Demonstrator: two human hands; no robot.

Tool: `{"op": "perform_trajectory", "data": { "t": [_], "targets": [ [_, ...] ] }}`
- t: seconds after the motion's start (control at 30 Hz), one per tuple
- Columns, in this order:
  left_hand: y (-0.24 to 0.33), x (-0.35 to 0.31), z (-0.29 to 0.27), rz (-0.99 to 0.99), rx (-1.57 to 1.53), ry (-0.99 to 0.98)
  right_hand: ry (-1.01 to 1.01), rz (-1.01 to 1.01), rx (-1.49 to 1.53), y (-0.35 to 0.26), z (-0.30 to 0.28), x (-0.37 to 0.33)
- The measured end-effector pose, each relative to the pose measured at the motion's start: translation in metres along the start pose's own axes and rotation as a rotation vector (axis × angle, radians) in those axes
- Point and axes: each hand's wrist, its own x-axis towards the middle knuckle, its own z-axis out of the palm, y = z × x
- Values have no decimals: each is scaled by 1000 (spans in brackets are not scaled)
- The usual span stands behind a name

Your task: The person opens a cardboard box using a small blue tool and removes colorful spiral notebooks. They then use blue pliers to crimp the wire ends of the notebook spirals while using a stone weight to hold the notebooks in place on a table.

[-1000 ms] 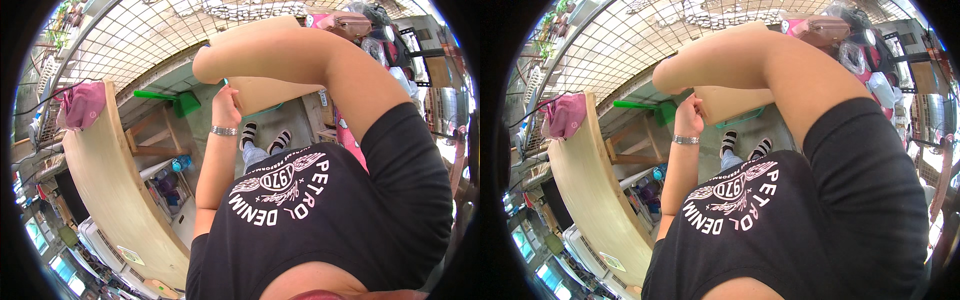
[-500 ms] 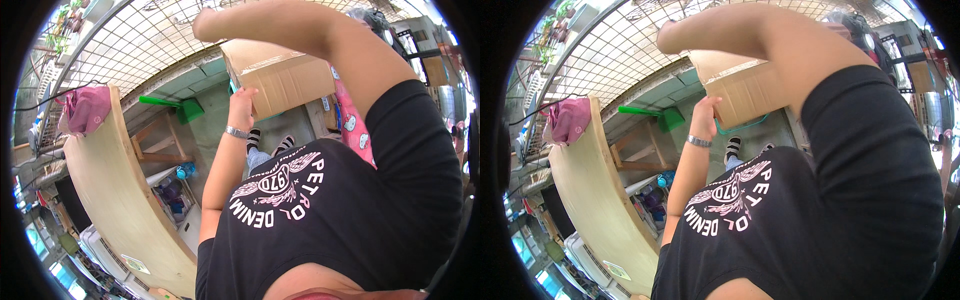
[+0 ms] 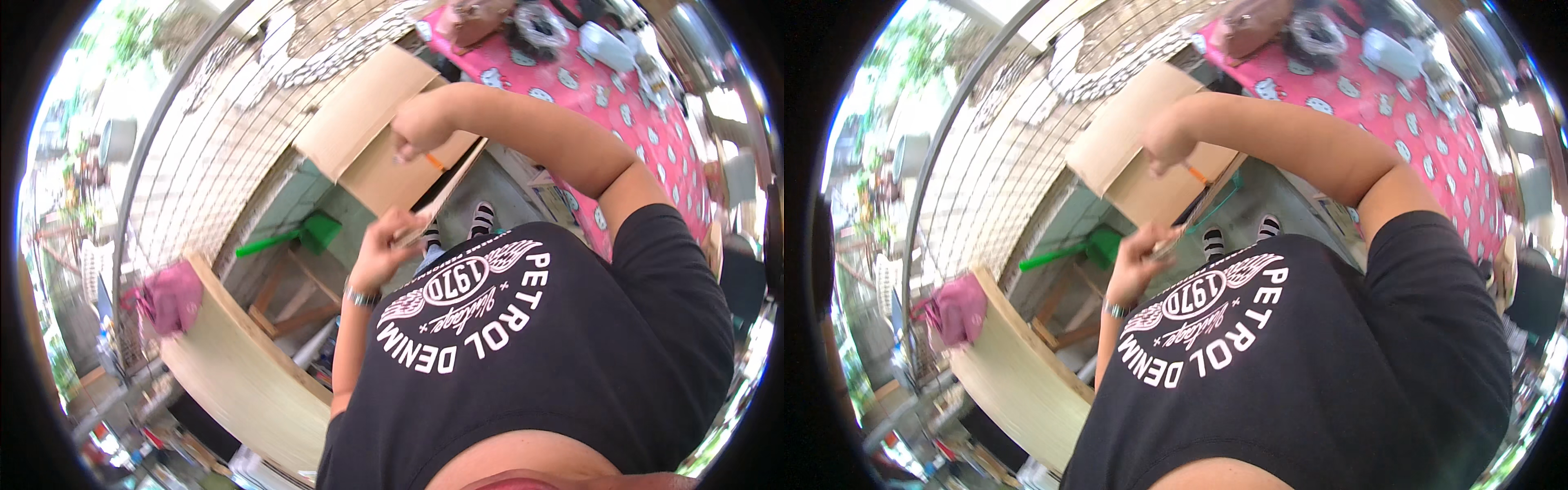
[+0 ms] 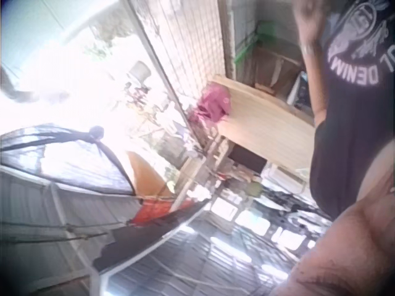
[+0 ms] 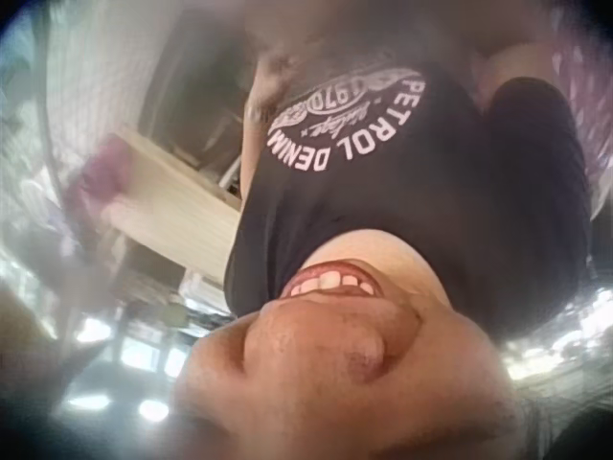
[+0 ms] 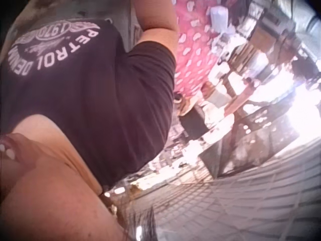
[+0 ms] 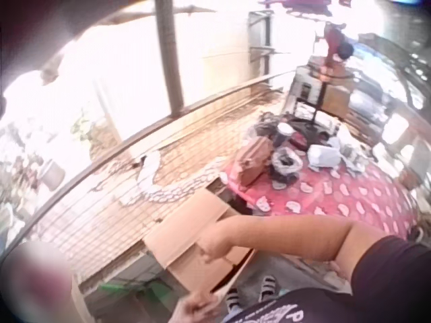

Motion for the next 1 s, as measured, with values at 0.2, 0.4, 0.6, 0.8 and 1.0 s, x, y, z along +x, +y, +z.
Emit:
{"op": "perform_trajectory", "data": {
  "t": [0.2,0.4,0.6,0.8,1.0],
  "targets": [
    [-7,66,-70,204,1139,226,241,331,138,1,128,-87],
    [43,168,-99,168,1296,11,756,388,197,2,180,-79],
    [57,223,-188,90,1924,483,1446,404,86,4,150,-154],
    [7,257,-97,-416,1961,336,2126,1186,1453,86,359,-267],
    [-76,235,-111,-257,1476,-22,1491,2087,1587,110,591,-397]
  ]
}}
